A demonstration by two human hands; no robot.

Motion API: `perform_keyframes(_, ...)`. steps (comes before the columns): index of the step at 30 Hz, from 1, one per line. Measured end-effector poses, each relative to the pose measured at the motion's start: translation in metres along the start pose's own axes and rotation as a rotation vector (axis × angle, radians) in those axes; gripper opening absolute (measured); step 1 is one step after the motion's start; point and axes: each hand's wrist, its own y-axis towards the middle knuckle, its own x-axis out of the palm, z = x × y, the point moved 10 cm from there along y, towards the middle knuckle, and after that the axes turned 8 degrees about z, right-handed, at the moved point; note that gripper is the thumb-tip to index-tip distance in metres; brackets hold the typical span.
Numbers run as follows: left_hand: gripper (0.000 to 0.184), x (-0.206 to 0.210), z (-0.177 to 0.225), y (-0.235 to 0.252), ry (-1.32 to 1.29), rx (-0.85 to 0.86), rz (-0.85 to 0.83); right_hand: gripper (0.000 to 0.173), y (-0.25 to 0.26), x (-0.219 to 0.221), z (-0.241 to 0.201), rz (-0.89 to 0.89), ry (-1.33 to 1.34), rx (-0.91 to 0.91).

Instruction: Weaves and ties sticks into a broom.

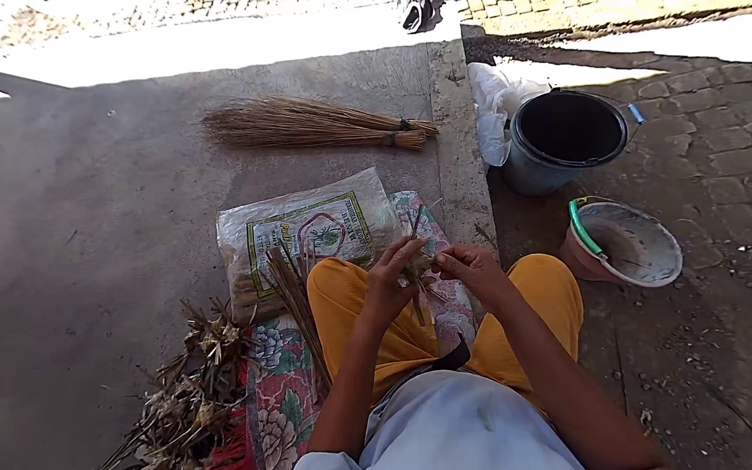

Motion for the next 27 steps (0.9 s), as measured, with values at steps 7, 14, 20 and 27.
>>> perform_keyframes(7,0.055,0.006,0.001,-0.007,-0.225,-0.031,-0.040,0.003,-0.002,-0.002,-0.003,0.116,-0.068,-0.098)
perform_keyframes(14,0.062,0.013,-0.016,-0.007,-0.658,-0.456,0.124,0.015,-0.018,-0.006,-0.039,0.252,-0.176,-0.563)
perform_keyframes(20,0.055,0.018,-0.017,-0.009,-0.449,-0.366,0.001,0.017,-0.010,-0.003,-0.023,0.212,-0.407,-0.389)
perform_keyframes(27,0.030,0.029,-0.039,-0.026,-0.978,-0.708,0.064,0.011,-0.009,0.006,-0.018,-0.124,0.017,-0.190)
